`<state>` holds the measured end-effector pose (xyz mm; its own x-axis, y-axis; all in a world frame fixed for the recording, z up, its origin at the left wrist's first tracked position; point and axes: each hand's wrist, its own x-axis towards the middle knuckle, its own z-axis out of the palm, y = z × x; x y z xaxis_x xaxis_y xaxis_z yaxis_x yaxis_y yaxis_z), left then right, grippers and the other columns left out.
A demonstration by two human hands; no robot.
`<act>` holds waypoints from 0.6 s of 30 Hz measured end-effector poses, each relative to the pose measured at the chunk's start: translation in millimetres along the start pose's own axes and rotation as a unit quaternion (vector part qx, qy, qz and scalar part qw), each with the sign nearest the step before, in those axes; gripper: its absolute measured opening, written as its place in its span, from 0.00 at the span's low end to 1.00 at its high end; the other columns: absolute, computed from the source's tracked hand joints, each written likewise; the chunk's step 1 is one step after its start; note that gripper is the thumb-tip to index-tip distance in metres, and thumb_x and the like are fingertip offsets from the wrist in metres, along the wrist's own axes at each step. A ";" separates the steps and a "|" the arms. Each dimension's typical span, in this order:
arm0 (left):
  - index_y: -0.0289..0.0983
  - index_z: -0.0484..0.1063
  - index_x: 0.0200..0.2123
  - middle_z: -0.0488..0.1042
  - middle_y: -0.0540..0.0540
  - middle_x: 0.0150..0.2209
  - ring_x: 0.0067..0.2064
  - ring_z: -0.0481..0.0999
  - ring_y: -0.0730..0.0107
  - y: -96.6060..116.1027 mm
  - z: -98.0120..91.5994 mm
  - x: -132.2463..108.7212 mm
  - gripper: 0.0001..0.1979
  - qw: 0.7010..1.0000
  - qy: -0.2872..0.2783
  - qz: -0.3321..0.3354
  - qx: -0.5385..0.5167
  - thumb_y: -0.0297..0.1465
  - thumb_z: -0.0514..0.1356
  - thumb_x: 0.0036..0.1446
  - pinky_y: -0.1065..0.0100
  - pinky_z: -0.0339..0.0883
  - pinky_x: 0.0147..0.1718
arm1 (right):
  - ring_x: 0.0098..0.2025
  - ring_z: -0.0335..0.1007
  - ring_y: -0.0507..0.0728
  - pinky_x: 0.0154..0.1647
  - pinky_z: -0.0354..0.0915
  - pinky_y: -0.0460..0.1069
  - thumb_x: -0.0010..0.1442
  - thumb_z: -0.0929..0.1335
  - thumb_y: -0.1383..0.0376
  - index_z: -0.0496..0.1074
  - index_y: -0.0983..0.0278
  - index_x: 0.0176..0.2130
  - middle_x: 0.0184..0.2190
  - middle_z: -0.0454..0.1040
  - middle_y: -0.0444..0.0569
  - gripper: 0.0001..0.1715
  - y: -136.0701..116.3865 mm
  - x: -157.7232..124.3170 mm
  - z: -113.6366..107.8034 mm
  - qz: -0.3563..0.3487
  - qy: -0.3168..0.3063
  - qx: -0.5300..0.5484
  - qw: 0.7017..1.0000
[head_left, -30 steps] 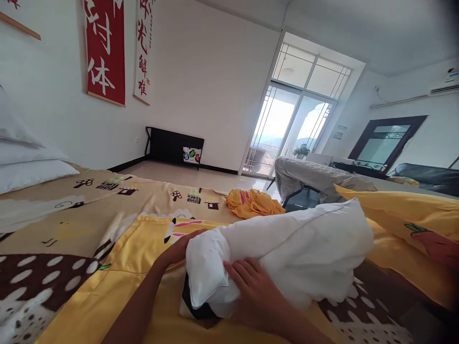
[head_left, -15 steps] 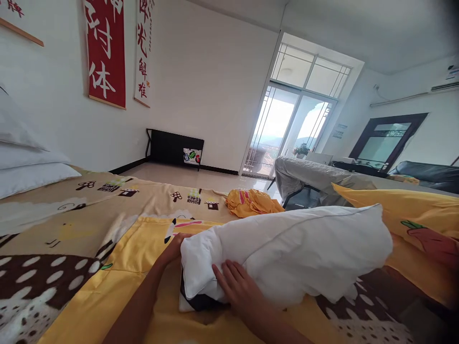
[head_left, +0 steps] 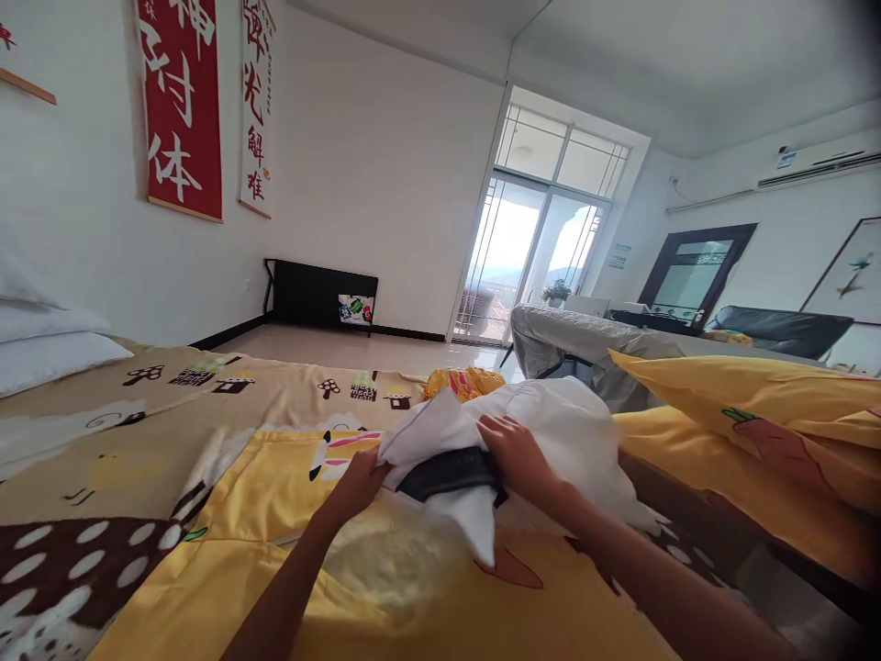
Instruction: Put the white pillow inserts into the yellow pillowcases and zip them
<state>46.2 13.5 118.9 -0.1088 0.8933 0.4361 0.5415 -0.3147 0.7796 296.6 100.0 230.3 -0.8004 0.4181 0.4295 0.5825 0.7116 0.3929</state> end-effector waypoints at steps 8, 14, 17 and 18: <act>0.35 0.73 0.30 0.77 0.43 0.30 0.35 0.72 0.63 77.4 15.1 -17.7 0.13 0.994 -0.112 -0.012 -0.006 0.32 0.50 0.56 0.67 0.65 0.36 | 0.37 0.70 0.57 0.33 0.51 0.47 0.58 0.63 0.70 0.75 0.64 0.34 0.32 0.76 0.51 0.10 17.7 42.9 -110.6 -0.023 -0.107 -0.012 0.994; 0.44 0.35 0.68 0.49 0.37 0.68 0.66 0.54 0.50 56.7 -40.7 -19.3 0.49 0.986 -0.055 0.066 -0.145 0.50 0.60 0.51 0.53 0.58 0.58 | 0.40 0.72 0.59 0.33 0.55 0.47 0.56 0.65 0.70 0.75 0.64 0.33 0.36 0.77 0.53 0.08 -32.8 46.3 -62.3 0.004 -0.186 0.055 0.981; 0.47 0.34 0.68 0.43 0.39 0.69 0.69 0.40 0.46 67.3 -32.0 -35.8 0.61 0.988 -0.024 0.098 0.116 0.51 0.68 0.39 0.44 0.45 0.63 | 0.40 0.72 0.59 0.37 0.57 0.48 0.60 0.64 0.69 0.75 0.64 0.36 0.37 0.77 0.53 0.09 -62.5 41.9 -19.8 -0.026 -0.199 0.090 0.976; 0.48 0.37 0.68 0.43 0.40 0.69 0.69 0.38 0.45 75.2 -23.2 -41.8 0.63 0.971 -0.025 0.110 0.212 0.49 0.71 0.34 0.41 0.42 0.63 | 0.41 0.72 0.59 0.38 0.58 0.48 0.61 0.63 0.67 0.75 0.64 0.37 0.37 0.77 0.53 0.11 -70.6 40.2 -6.2 -0.038 -0.191 0.096 0.976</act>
<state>72.2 -55.0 169.7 0.0839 0.8375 0.5400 0.8421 -0.3493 0.4109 224.1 63.0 224.9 -0.8560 0.5139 0.0564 0.5116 0.8263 0.2356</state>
